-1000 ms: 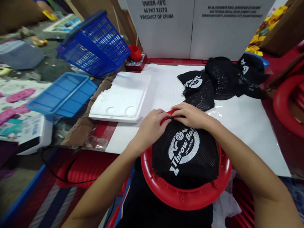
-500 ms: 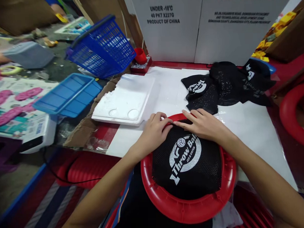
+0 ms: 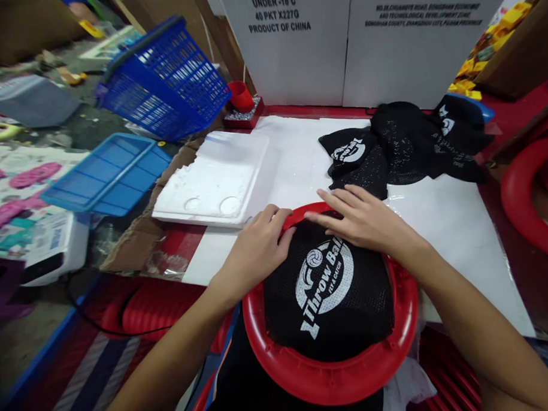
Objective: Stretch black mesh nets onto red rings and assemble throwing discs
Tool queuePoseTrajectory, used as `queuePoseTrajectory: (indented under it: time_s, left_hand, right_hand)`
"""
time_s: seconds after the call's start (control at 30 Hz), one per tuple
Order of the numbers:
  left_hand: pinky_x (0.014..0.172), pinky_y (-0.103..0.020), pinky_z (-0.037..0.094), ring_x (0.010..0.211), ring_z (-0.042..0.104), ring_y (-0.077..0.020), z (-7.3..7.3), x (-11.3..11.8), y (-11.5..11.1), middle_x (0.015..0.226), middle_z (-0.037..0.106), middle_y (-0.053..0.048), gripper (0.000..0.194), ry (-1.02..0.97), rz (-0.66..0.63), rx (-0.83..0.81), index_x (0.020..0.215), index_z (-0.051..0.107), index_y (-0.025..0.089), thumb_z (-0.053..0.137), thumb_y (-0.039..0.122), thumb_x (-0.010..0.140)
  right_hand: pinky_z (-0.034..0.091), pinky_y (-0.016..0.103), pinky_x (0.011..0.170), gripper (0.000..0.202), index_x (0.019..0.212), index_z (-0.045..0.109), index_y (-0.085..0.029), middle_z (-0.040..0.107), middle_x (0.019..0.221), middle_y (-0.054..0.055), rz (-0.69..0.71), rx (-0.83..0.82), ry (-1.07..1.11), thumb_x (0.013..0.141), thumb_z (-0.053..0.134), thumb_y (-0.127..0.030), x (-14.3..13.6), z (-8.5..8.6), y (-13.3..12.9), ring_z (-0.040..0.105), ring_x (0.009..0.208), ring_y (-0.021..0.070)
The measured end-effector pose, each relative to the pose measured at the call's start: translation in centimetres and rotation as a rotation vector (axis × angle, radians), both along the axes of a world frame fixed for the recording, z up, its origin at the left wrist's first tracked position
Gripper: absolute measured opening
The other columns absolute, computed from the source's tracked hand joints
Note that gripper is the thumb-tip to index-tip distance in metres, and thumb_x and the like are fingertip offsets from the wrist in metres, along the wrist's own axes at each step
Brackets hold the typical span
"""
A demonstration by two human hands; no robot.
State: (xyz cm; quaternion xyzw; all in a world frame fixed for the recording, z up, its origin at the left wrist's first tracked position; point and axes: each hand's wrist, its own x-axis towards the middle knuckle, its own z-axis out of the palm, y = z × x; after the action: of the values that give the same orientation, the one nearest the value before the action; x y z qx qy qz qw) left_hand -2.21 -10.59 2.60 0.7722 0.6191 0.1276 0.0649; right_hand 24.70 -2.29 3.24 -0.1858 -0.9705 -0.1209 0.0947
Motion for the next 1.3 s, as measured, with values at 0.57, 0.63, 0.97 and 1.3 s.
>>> queuePoseTrajectory:
  time_s: [0.57,0.63,0.97,1.3]
  left_hand:
    - [0.075,-0.033,0.048,0.083,0.066,-0.0188,2.6,-3.9,-3.7,0.098,0.073,-0.005,0.018,-0.318,0.104,-0.086,0.101,0.07,0.02,0.059,0.033,0.106]
    - [0.085,-0.036,0.052,0.095,0.068,-0.0211,1.7,-4.5,-2.2,0.111,0.074,-0.008,0.016,-0.327,0.097,-0.056,0.111,0.072,0.019,0.059,0.026,0.105]
    - [0.087,-0.037,0.057,0.091,0.074,-0.0201,0.6,-5.6,-1.1,0.098,0.08,-0.005,0.015,-0.626,0.147,-0.256,0.107,0.075,0.022,0.066,0.027,0.098]
    - [0.074,-0.033,0.054,0.078,0.068,-0.0181,-0.4,-5.1,-3.0,0.091,0.073,-0.001,0.034,-0.545,0.116,-0.292,0.123,0.062,0.026,0.066,0.016,0.09]
  right_hand:
    - [0.028,0.034,0.055,0.041,0.108,0.076,-0.022,0.059,0.056,0.001,-0.528,-0.046,0.227,0.111,0.041,-0.043,3.8,-0.1,0.1,0.051,0.051,0.017]
    - [0.033,0.033,0.057,0.041,0.138,0.07,-0.026,0.069,0.065,0.001,-0.513,-0.095,0.193,0.111,0.044,-0.042,3.5,-0.3,0.0,0.055,0.051,0.0176]
    - [0.054,0.045,0.087,0.038,0.132,0.073,-0.018,0.078,0.113,0.014,-0.339,-0.304,0.133,0.107,0.053,-0.038,1.9,-2.4,0.8,0.068,0.098,0.0302]
    - [0.048,0.041,0.083,0.048,0.142,0.067,-0.017,0.076,0.112,0.014,-0.33,-0.266,0.027,0.1,0.044,-0.01,2.3,-2.2,0.4,0.069,0.095,0.0277]
